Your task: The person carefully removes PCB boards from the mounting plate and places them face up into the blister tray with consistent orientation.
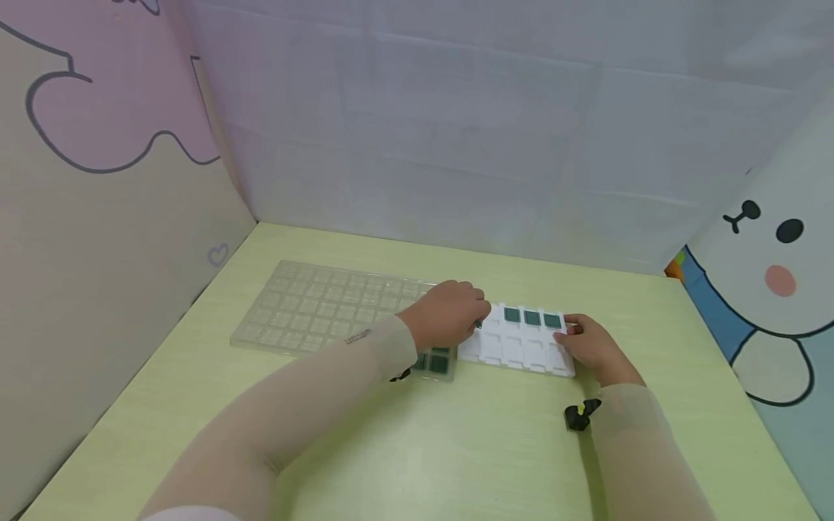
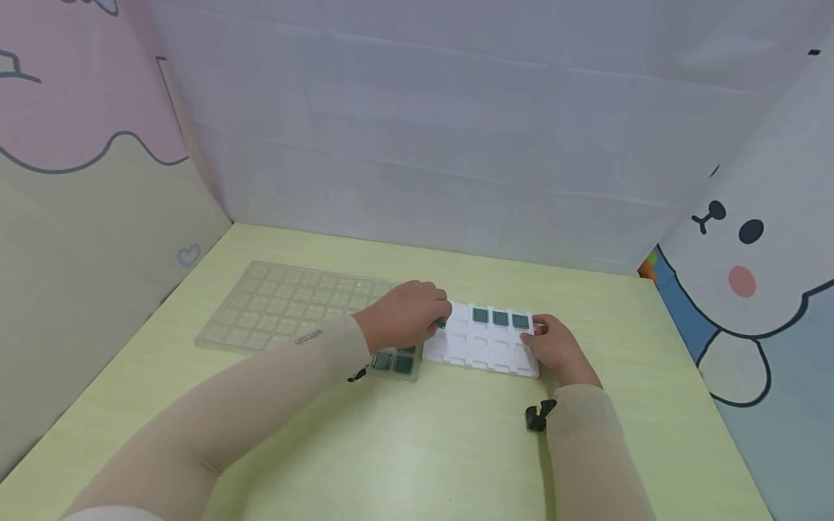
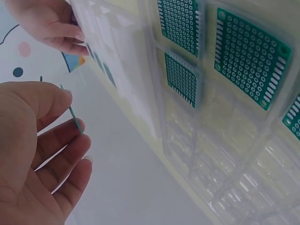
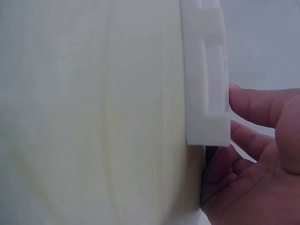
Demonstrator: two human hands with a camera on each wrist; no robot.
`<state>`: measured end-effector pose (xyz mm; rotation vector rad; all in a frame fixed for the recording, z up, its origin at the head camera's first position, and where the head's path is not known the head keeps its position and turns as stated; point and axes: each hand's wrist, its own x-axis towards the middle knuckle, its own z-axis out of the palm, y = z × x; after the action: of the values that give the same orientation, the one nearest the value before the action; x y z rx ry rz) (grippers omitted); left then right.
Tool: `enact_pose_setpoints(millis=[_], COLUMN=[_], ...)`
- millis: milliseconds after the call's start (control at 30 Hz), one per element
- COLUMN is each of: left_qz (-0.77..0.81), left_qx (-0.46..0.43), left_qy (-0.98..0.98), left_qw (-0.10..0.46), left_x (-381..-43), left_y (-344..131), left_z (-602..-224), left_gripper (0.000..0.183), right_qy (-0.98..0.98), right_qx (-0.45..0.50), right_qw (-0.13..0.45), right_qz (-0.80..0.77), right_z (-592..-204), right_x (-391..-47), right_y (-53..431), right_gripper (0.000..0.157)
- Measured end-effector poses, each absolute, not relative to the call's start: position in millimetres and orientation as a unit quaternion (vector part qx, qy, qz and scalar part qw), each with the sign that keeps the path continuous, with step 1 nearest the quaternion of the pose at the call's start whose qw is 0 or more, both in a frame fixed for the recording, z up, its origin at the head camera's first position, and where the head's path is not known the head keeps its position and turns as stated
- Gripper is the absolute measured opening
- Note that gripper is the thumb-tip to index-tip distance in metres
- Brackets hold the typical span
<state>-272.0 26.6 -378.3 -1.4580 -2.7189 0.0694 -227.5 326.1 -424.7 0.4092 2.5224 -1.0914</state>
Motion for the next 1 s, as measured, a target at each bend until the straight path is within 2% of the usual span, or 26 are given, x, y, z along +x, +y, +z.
enact_pose_setpoints(millis=[333,767,1000], left_qz=[-0.002,-0.049,-0.052], left_qx=[-0.464,-0.457,-0.464], left_qy=[-0.885,-0.887,-0.883], left_qw=[0.021,0.049,0.057], left_x=[-270,-269,-267], left_y=[2,-31,-40], left_z=[-370,-360,-359], left_gripper=[0.008,0.011,0.006], right_qy=[0.891,0.892,0.891], right_qx=[0.147,0.151,0.147], right_qw=[0.183,0.182,0.178], right_qz=[-0.389,-0.386,-0.391], right_z=[-426,-424,-425], right_x=[-230,-227,-226], right_y=[327,324,325], right_gripper=[0.069,0.068,0.067])
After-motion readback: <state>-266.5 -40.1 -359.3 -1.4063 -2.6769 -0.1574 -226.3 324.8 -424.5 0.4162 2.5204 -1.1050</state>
